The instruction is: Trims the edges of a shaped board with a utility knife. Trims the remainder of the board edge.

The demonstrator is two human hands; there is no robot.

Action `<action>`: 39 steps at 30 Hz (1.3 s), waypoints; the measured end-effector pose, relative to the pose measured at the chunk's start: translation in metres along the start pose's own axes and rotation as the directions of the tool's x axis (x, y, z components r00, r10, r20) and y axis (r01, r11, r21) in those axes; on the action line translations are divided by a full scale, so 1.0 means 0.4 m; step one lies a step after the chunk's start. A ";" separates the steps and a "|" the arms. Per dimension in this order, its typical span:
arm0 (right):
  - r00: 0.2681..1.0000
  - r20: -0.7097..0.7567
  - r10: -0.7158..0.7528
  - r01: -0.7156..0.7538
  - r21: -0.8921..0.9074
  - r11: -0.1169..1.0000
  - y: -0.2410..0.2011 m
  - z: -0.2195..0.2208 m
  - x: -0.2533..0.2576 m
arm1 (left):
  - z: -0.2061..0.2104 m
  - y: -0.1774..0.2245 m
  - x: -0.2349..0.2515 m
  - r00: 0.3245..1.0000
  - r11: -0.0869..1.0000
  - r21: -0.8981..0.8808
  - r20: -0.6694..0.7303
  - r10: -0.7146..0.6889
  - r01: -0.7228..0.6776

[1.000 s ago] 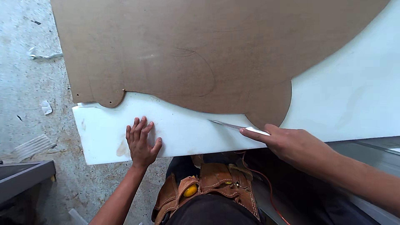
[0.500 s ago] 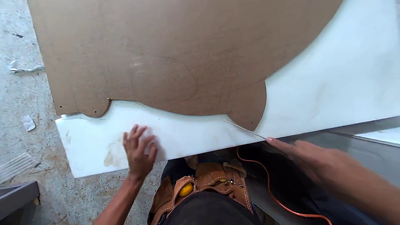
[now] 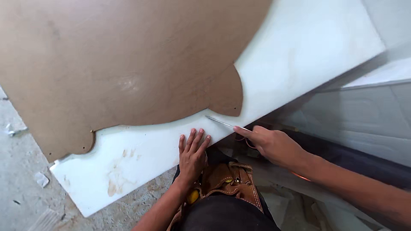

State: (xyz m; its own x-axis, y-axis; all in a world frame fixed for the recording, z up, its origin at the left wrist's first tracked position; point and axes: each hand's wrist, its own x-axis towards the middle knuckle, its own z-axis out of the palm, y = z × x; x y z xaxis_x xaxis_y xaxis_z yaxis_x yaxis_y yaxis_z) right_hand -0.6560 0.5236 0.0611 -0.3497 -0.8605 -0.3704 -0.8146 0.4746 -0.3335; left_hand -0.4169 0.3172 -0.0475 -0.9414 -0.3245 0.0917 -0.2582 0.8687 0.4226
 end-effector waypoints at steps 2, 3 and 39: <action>1.000 -0.003 -0.013 0.012 -0.012 1.000 0.011 0.008 0.019 | 0.004 -0.001 0.001 1.000 1.000 0.011 -0.009 0.009 -0.009; 1.000 -0.001 -0.025 0.025 -0.020 0.999 0.023 0.008 0.017 | 0.002 -0.002 0.002 1.000 1.000 0.009 -0.007 0.012 -0.012; 0.787 -0.012 0.616 -0.589 0.282 0.757 0.028 -0.167 0.117 | -0.106 -0.305 0.537 0.994 0.989 0.109 -0.058 -0.097 0.103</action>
State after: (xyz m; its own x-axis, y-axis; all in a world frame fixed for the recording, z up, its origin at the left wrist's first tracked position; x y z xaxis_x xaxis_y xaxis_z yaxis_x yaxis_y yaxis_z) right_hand -0.7124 0.4761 0.0980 -0.7830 -0.3872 -0.4867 -0.2805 0.9183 -0.2793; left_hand -0.5786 0.1258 -0.0410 -0.8978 -0.4284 0.1023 -0.3758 0.8662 0.3293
